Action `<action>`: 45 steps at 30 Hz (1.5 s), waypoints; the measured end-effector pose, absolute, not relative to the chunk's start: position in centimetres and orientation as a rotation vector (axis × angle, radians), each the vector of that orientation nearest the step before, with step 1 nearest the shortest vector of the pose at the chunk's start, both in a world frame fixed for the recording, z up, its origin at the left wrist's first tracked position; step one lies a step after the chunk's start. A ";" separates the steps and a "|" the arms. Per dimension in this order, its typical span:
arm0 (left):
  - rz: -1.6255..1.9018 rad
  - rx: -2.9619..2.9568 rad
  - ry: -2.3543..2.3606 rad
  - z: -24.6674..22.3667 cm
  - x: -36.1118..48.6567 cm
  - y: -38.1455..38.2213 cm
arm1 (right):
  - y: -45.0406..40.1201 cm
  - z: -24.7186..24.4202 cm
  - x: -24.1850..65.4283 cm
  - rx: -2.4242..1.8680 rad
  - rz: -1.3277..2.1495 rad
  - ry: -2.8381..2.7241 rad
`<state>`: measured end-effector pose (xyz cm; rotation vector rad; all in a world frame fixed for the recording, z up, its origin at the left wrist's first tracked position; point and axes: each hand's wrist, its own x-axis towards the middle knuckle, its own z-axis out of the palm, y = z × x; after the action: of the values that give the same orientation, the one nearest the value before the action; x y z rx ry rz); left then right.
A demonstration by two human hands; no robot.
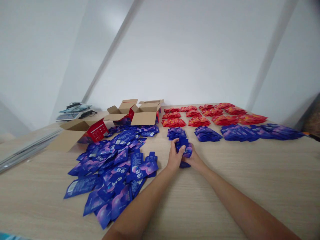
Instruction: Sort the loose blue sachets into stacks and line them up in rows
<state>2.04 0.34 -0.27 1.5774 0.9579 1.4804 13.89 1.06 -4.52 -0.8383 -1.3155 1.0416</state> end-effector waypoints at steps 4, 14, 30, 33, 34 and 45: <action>1.361 1.538 0.990 -1.7 1.8 0.5 | 1.7 -5.6 13.9 -0.883 0.949 -1.328; 1.337 1.495 0.932 -1.9 1.6 0.3 | 1.1 -5.0 13.7 -0.888 0.844 -1.324; 1.130 0.636 0.623 -1.6 2.0 1.1 | -0.2 -2.3 13.3 -0.904 1.270 -0.832; 1.079 0.496 0.495 -2.2 1.8 0.8 | 0.0 -2.2 13.3 -0.914 1.321 -0.822; 1.036 0.467 0.474 -2.3 1.7 0.8 | 0.1 -2.3 13.3 -0.950 1.312 -0.839; 0.811 0.428 0.402 -2.4 0.5 -0.1 | 1.2 -3.0 14.7 -1.176 1.023 -1.097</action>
<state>0.55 -0.05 -2.43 0.4285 0.4018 0.8111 14.71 1.21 -2.99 -1.1760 -1.0969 1.0225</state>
